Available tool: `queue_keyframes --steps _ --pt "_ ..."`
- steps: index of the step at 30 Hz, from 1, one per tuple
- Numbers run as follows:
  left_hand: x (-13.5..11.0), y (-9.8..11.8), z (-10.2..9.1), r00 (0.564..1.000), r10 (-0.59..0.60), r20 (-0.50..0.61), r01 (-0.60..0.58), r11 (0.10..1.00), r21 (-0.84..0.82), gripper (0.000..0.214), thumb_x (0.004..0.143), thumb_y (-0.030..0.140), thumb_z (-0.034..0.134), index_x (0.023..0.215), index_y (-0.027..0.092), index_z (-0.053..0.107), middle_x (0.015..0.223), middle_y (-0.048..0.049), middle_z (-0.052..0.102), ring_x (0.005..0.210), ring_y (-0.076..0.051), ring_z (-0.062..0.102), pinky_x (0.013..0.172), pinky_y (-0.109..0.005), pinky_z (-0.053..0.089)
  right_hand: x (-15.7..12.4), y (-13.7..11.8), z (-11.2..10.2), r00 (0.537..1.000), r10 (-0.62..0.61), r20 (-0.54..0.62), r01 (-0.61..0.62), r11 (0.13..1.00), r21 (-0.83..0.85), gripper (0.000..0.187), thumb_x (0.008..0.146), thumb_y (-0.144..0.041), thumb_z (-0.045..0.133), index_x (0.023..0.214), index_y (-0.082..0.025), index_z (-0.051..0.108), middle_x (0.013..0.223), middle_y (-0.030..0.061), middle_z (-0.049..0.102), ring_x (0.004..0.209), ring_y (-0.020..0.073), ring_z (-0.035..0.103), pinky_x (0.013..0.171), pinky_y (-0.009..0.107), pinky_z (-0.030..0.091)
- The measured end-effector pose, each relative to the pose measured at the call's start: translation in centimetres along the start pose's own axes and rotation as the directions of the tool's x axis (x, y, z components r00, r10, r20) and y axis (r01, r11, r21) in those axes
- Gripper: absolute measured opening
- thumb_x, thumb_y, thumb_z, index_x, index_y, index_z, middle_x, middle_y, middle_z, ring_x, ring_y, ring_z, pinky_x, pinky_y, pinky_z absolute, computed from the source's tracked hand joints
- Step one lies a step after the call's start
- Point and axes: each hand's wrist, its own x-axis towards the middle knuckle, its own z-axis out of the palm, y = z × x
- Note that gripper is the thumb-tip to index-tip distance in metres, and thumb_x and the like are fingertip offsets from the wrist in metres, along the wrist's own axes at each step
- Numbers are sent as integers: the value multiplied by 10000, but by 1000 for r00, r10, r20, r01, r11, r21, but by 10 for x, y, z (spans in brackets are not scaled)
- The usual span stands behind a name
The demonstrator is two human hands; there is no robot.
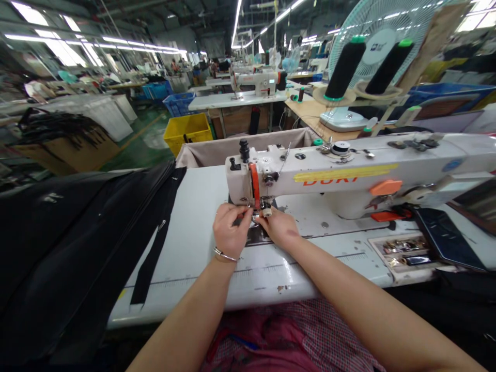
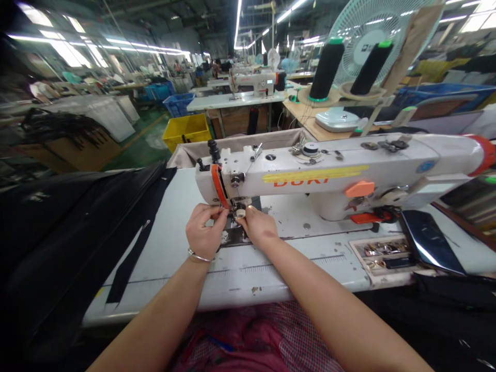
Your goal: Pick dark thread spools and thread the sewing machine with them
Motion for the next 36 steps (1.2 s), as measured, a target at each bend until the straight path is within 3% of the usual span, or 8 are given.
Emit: queue_keyframes --steps 7,11,14,20,24,28,33,36 --pt "7 25 -39 976 -113 186 152 966 -211 61 808 167 681 760 181 646 906 -41 574 893 -177 566 832 -327 444 -53 0 -34 999 40 6 -40 956 290 303 840 -516 620 931 -239 536 828 -23 610 703 155 565 607 264 350" --pt "10 36 -53 931 -134 340 312 774 -551 73 859 187 626 797 183 588 1178 -85 572 1100 -222 527 928 -359 396 -89 -2 -29 990 118 75 -139 874 465 306 828 -533 620 844 -236 551 656 -47 523 616 144 493 586 259 324" --pt "16 41 -51 906 -148 397 394 638 -661 95 933 224 516 842 198 513 994 -64 630 1013 -205 564 894 -363 410 -98 -8 -22 991 92 102 -132 838 529 348 903 -509 514 714 -216 524 614 -37 494 606 142 468 583 266 299" --pt "34 54 -50 891 -267 367 409 824 -392 114 947 315 516 1025 232 521 730 41 512 649 -124 499 624 -262 407 -94 -32 -38 1000 13 19 -22 730 683 369 966 -447 408 750 -195 568 700 -6 567 706 146 532 655 254 348" --pt "48 63 -53 923 -185 337 221 973 -72 196 889 301 599 1070 242 647 706 39 527 654 -128 503 674 -269 401 -98 -47 -45 1000 19 5 -18 715 699 403 957 -460 429 717 -182 597 671 -5 563 672 139 524 628 251 339" --pt "55 62 -59 893 -227 387 263 964 -40 181 863 353 614 814 210 713 680 24 569 614 -127 490 616 -266 376 -107 -54 -44 999 36 15 -36 697 716 415 951 -455 442 692 -175 605 673 1 581 682 140 543 628 249 343" --pt "57 55 -59 836 -302 459 376 924 -77 289 825 425 639 1019 220 703 544 66 445 544 -134 431 557 -261 343 -118 -56 -44 998 66 25 -64 686 725 436 948 -479 435 686 -175 605 650 -6 555 661 138 518 616 254 331" --pt "58 51 -59 824 -293 484 346 938 -20 242 818 441 650 874 223 738 566 41 533 552 -141 449 567 -277 342 -122 -56 -43 997 66 28 -66 692 719 455 937 -501 443 664 -172 601 621 -12 517 638 133 491 605 256 315"
